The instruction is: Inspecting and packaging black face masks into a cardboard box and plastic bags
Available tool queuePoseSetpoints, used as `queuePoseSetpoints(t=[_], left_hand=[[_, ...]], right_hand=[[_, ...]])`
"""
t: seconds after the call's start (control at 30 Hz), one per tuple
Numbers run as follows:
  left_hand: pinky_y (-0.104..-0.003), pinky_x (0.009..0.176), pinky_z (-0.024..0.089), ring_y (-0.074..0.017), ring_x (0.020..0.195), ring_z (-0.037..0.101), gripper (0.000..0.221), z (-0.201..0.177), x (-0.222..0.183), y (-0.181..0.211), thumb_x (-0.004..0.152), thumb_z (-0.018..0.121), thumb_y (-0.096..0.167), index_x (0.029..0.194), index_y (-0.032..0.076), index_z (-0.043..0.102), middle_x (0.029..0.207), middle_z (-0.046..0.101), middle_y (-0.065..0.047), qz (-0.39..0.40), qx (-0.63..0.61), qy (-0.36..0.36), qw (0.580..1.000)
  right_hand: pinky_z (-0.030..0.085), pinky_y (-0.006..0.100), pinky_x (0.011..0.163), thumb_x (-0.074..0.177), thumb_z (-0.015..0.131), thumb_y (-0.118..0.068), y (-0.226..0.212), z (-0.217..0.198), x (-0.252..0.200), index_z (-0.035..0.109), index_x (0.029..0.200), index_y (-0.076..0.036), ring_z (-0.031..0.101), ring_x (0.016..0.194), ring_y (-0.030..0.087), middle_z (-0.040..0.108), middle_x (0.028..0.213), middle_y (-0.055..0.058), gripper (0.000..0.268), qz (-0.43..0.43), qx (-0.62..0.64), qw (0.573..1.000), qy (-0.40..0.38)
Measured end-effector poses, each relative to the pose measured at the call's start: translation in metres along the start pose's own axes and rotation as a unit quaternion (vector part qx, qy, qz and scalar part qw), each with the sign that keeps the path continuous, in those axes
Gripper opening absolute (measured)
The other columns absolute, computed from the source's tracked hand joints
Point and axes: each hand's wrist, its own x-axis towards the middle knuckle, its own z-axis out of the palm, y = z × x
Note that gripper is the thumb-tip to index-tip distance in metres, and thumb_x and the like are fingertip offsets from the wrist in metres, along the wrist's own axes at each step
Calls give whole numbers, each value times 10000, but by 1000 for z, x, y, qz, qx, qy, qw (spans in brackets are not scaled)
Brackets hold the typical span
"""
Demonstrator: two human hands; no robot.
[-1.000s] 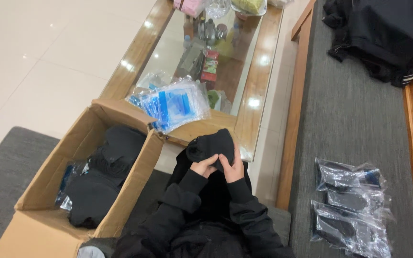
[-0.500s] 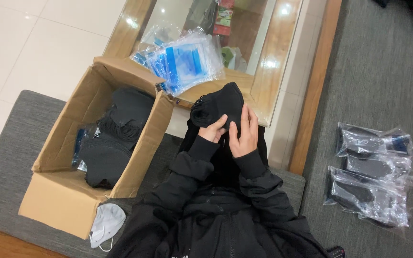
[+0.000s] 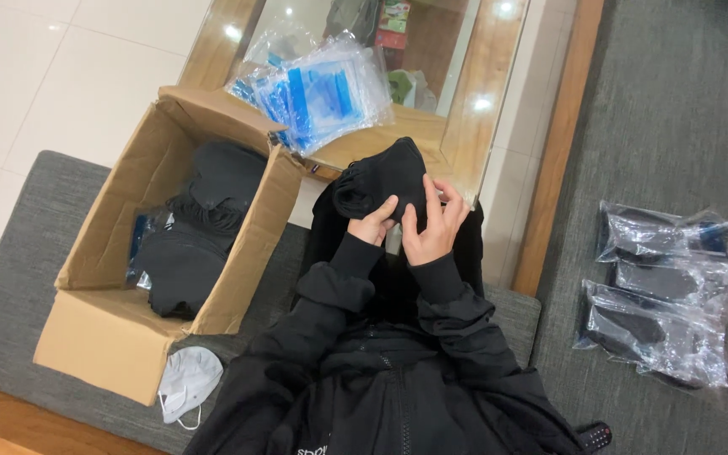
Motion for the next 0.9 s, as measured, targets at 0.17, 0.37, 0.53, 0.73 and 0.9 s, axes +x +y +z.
queuePoseSetpoints(t=[0.17, 0.37, 0.53, 0.73, 0.9], left_hand=[[-603, 1027, 503, -419, 1310, 535, 753, 6, 0, 1, 867, 907, 100, 1505, 83, 506, 1486, 548, -177, 3, 4, 18, 1000], [-567, 1009, 524, -401, 1302, 558, 767, 11, 9, -6, 847, 931, 139, 1494, 88, 522, 1481, 560, -170, -2, 35, 39, 999], [-561, 989, 527, -385, 1312, 550, 759, 7, 14, -10, 858, 923, 147, 1498, 83, 522, 1487, 556, -170, 4, 39, 48, 998], [-577, 1000, 542, -401, 1267, 588, 703, -2, 17, -16, 875, 887, 41, 1484, 71, 537, 1466, 569, -171, 3, -13, 11, 1000], [-590, 977, 562, -434, 1221, 616, 729, 6, 1, -2, 784, 921, -46, 1425, 21, 580, 1393, 616, -220, -22, -53, -17, 998]], right_hand=[[378, 354, 868, 923, 697, -110, 2, 3, 0, 596, 1448, -102, 430, 1045, 268, 476, 1284, 75, 535, -18, 10, 1000, 13], [405, 357, 885, 884, 730, -101, 13, 3, 1, 651, 1399, -98, 492, 1064, 282, 540, 1326, 93, 521, -48, -22, 998, 34], [376, 350, 891, 904, 710, -68, 9, 4, 2, 714, 1272, -141, 516, 921, 218, 587, 1099, -8, 375, -21, 60, 998, 28], [469, 354, 753, 910, 732, -24, 22, 13, -3, 729, 1093, -65, 582, 801, 258, 635, 887, 43, 187, -3, 57, 998, 2], [522, 370, 699, 999, 648, -104, 15, 11, 3, 695, 1134, -86, 618, 776, 261, 624, 902, 45, 144, 30, 29, 999, 1]])
